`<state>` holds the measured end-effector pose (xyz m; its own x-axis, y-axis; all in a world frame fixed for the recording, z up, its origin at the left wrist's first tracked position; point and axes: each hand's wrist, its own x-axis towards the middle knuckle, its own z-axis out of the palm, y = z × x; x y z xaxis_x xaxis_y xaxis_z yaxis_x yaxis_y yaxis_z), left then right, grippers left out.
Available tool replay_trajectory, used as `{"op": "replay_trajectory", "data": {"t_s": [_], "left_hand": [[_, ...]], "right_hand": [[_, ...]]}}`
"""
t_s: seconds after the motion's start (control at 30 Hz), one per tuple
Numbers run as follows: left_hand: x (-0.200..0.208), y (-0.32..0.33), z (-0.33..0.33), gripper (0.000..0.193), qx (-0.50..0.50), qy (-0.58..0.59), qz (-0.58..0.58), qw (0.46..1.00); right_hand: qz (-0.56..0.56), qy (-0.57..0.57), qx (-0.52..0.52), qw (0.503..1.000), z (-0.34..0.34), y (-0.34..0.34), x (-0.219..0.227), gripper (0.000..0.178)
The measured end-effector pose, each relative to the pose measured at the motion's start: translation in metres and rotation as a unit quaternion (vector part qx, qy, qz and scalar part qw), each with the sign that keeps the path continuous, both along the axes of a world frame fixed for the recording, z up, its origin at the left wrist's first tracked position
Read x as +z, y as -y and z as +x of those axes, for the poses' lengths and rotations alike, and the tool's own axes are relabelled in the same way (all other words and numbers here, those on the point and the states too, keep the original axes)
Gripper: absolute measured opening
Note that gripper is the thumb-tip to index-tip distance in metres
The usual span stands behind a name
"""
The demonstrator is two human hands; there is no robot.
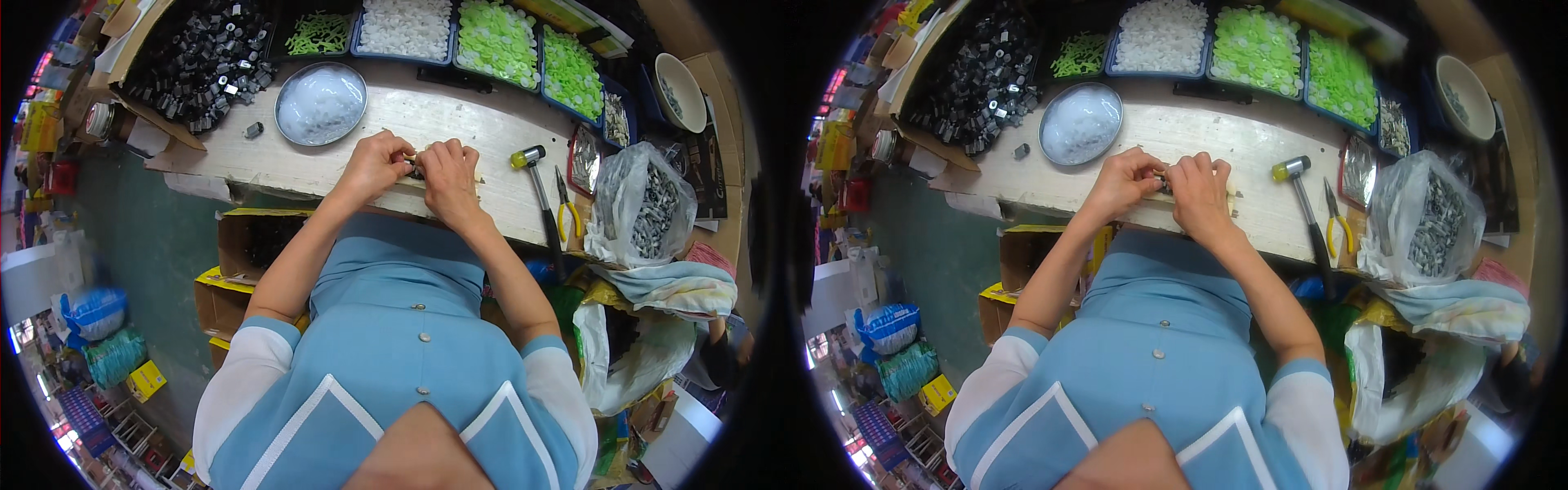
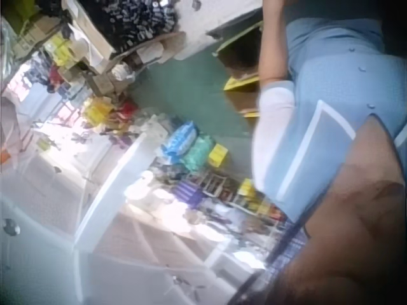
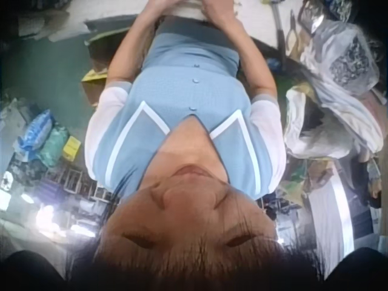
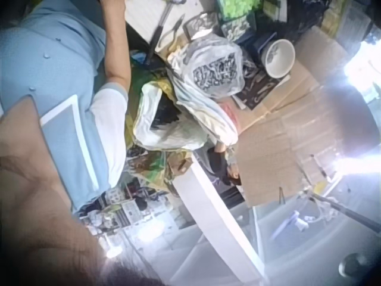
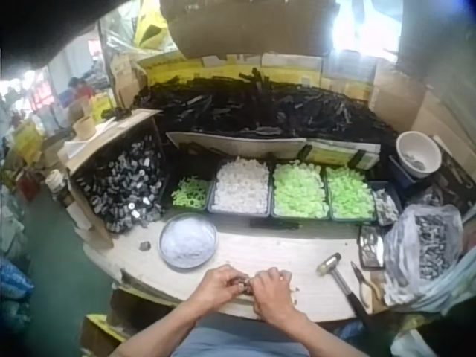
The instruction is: The recorder is assembling small components using a jig, pliers, and a small hammer at a factory workbench.
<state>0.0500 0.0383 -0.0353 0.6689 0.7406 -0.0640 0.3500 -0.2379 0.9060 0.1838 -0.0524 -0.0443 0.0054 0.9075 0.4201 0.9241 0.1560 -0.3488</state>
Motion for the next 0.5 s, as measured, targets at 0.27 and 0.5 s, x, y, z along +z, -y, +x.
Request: {"op": "replay_trajectory", "data": {"t_s": [0.27, 0.5], "left_hand": [[0.017, -0.001, 0.016, 0.018, -0.065, -0.134, 0.161, 0.976], [0.047, -0.04, 0.062, 0.021, -0.156, -0.138, 0.159, 0.965]], "right_hand": [[-0.003, -0.085, -0.003, 0.996, 0.037, 0.009, 0.013, 0.017], [-0.006, -0.071, -0.252, 0.965, 0.158, 0.059, 0.027, 0.011]]}}
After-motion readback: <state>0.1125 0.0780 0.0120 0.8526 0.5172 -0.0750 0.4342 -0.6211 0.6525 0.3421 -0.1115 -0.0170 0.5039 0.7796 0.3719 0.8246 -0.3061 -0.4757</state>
